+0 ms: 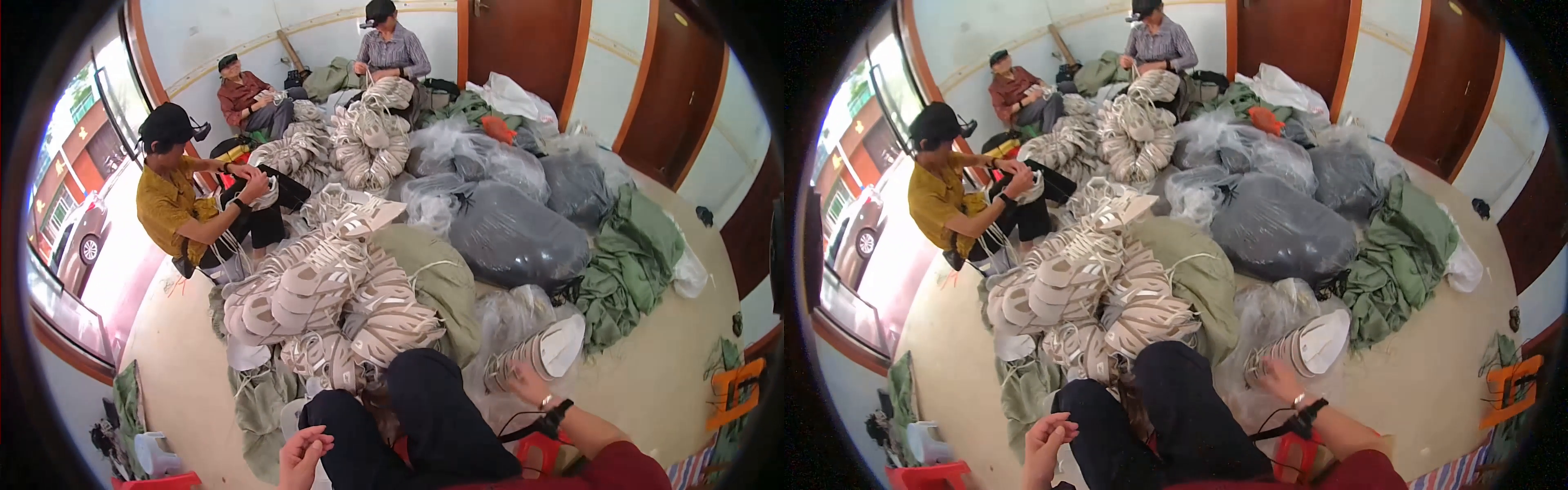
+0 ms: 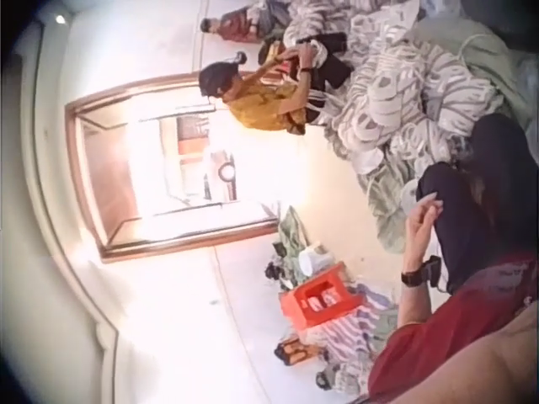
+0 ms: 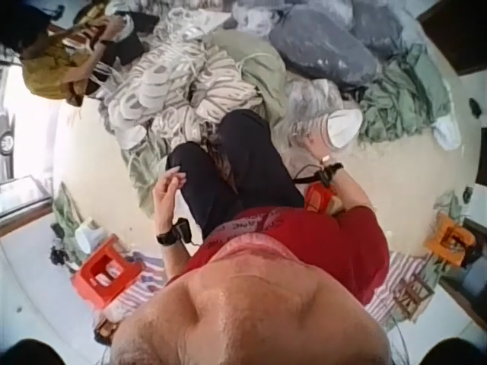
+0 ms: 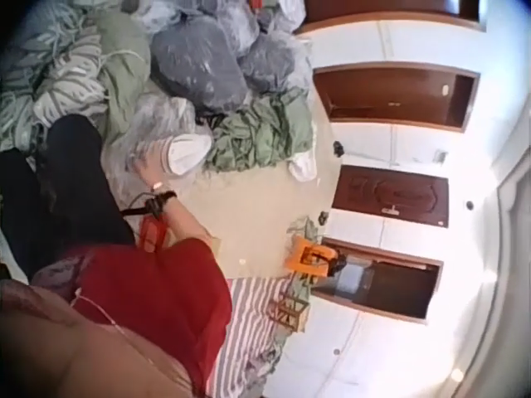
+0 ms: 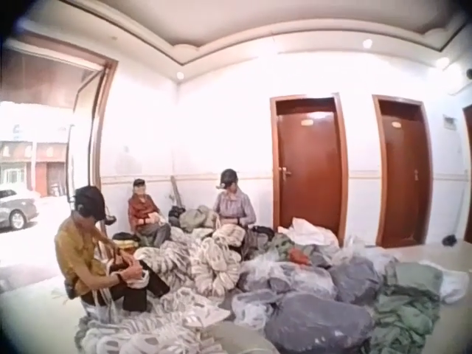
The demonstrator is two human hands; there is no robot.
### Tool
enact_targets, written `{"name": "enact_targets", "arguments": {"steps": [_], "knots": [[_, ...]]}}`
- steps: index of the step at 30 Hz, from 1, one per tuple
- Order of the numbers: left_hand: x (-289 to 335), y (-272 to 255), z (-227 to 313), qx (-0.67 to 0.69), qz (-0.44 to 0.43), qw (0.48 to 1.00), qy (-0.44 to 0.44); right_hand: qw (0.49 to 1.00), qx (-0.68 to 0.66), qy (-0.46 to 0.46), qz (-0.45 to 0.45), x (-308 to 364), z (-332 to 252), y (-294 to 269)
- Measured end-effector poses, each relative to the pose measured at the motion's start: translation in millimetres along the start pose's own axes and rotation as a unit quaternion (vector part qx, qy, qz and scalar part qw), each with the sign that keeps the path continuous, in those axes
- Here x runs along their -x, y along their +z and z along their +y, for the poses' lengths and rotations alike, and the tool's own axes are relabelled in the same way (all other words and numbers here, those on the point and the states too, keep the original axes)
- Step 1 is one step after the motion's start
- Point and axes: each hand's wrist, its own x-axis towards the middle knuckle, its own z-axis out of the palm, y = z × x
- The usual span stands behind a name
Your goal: Lacing shoelaces into multiple pairs of athletic shoes in a shoe manufacturing facility.
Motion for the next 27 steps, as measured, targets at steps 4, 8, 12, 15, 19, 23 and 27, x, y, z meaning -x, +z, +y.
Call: {"name": "enact_targets", "arguments": {"steps": [4, 8, 12, 15, 19, 23, 27], "knots": [[-8, -6, -5, 0.038, -0.017, 0.999, 0.016, 0.905, -0.051, -0.1, -0.409, 70, 2, 14], [-5, -23, -13, 0.062, -0.013, 0.998, 0.03, 0.719, 0.312, -0.188, -0.591, 130, -8, -12], [3, -47, -38, 0.112, 0.014, 0.992, 0.055, 0.794, 0.193, 0.032, -0.575, 169, -47, -40], [13, -59, -46, 0.156, 0.041, 0.985, 0.054, 0.823, 0.213, 0.051, -0.524, 201, -61, -51], [20, -69, -57, 0.205, 0.06, 0.975, 0.057, 0.853, 0.236, 0.061, -0.461, 237, -66, -60], [21, -78, -71, 0.235, 0.057, 0.967, 0.073, 0.884, 0.241, 0.058, -0.397, 271, -57, -52], [19, -85, -75, 0.244, 0.04, 0.965, 0.086, 0.912, 0.233, 0.052, -0.333, 308, -44, -36]]}}
